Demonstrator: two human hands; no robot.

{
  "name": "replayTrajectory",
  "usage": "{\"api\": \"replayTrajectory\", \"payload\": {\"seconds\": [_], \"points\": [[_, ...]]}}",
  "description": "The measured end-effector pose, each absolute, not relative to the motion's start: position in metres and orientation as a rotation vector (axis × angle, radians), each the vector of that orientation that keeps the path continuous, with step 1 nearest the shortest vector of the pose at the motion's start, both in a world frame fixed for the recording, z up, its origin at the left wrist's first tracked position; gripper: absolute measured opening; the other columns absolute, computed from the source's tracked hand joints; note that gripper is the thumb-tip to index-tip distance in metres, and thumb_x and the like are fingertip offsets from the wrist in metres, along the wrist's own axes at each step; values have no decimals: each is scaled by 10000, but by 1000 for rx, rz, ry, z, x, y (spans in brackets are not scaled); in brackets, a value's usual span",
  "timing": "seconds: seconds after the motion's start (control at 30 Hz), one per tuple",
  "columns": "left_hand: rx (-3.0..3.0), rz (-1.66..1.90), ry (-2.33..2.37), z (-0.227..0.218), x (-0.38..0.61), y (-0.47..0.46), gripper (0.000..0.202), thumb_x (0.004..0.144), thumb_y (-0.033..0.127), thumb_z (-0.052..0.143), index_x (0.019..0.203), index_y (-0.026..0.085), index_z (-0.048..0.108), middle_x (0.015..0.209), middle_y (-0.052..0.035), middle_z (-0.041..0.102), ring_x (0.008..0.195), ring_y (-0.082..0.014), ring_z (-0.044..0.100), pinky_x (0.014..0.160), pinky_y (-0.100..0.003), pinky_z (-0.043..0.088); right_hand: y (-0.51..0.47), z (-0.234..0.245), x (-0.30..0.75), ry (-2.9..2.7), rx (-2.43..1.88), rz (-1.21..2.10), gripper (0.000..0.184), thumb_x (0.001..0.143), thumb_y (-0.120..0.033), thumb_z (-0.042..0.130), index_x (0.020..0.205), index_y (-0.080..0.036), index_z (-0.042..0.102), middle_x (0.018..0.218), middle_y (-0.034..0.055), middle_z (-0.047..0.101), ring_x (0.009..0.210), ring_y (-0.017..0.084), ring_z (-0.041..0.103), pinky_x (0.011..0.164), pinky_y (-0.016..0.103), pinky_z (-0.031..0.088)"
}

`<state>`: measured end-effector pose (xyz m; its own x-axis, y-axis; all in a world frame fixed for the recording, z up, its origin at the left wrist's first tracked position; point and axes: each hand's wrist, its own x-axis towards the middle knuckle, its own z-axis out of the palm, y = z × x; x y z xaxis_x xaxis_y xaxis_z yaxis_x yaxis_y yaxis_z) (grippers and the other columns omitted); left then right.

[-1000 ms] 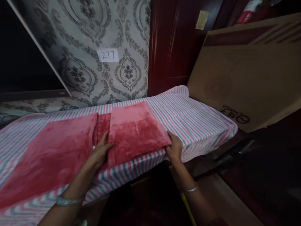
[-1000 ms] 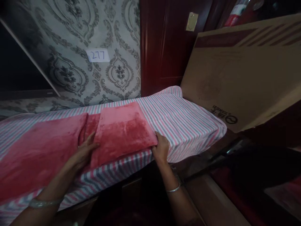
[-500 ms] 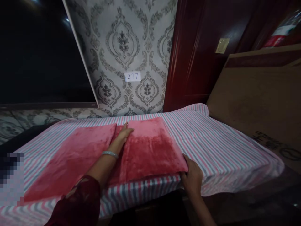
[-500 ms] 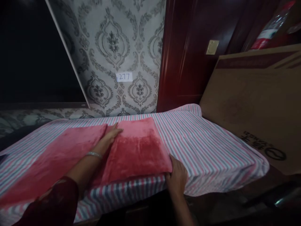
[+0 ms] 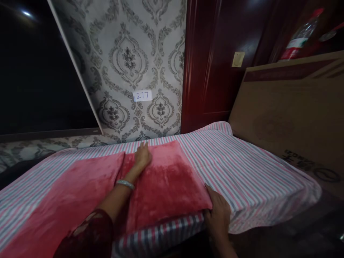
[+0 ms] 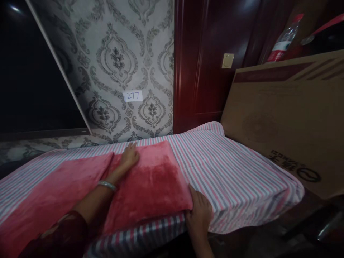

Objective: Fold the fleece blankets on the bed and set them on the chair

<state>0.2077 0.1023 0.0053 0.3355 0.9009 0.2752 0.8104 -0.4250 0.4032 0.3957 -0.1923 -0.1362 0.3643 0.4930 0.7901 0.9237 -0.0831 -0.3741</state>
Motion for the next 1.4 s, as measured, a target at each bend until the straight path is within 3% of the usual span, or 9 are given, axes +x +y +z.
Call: {"api": "replayTrajectory", "payload": {"seconds": [0.13, 0.3, 0.5, 0.7, 0.87, 1.0, 1.1, 1.2, 1.4], "points": [[2749, 433, 1248, 17, 261, 101, 538, 960, 313, 431, 1481, 186, 454, 1601, -139, 385, 1506, -287, 290, 1209, -482, 263, -192, -136, 395, -1285, -1704, -602, 557, 837, -230, 449, 1385, -173, 534, 1192, 130, 679, 1018, 316, 616, 844, 438, 444], [2842, 299, 1049, 7, 313, 104, 604, 1001, 473, 331, 1559, 243, 329, 1668, -74, 247, 1552, -254, 151, 1242, -524, 120, -193, -137, 396, -1315, -1712, -557, 597, 818, -195, 439, 1410, -208, 518, 1205, 106, 681, 1020, 303, 616, 854, 430, 432], [2815, 185, 1068, -32, 320, 107, 675, 991, 545, 290, 1584, 224, 274, 1650, -118, 285, 1531, -325, 215, 1211, -603, 136, -196, -141, 395, -1329, -1662, -581, 650, 817, -147, 430, 1456, -250, 479, 1216, 89, 679, 1057, 300, 619, 879, 435, 419], [2766, 158, 1092, -34, 320, 103, 708, 981, 571, 293, 1592, 216, 246, 1665, -125, 241, 1539, -315, 185, 1225, -556, 74, -197, -138, 398, -1338, -1662, -542, 658, 790, -124, 424, 1430, -250, 504, 1211, 94, 684, 1038, 295, 631, 853, 432, 433], [2689, 132, 1101, -18, 309, 107, 608, 961, 579, 384, 1499, 302, 431, 1609, -79, 389, 1502, -269, 294, 1223, -503, 144, -199, -141, 402, -1383, -1657, -556, 645, 774, -140, 438, 1408, -217, 527, 1173, 112, 690, 1032, 306, 634, 850, 437, 445], [2568, 266, 1377, -7, 266, 121, 430, 970, 447, 469, 1315, 229, 607, 1468, -159, 539, 1447, -342, 360, 1195, -636, 80, -200, -140, 400, -1377, -1677, -566, 590, 805, -164, 427, 1381, -198, 552, 1179, 128, 690, 1040, 314, 633, 860, 447, 446], [2375, 362, 1601, 1, 221, 139, 394, 981, 417, 507, 1269, 171, 615, 1372, -172, 590, 1337, -340, 485, 1140, -655, 268, -199, -138, 399, -1375, -1667, -555, 603, 779, -141, 426, 1362, -195, 567, 1178, 119, 695, 1027, 298, 641, 861, 433, 453], [2205, 445, 1643, 7, 187, 156, 415, 947, 421, 604, 1280, 175, 592, 1328, -114, 598, 1184, -263, 595, 1008, -522, 493, -198, -137, 400, -1376, -1668, -575, 581, 782, -150, 432, 1342, -184, 581, 1150, 119, 703, 992, 296, 646, 842, 426, 458], [1946, 604, 1543, 1, 179, 169, 344, 943, 394, 622, 1193, 158, 624, 1165, -81, 660, 982, -198, 660, 848, -410, 576, -197, -136, 398, -1366, -1681, -579, 573, 800, -157, 423, 1350, -194, 579, 1136, 116, 705, 990, 300, 645, 829, 426, 455]]}}
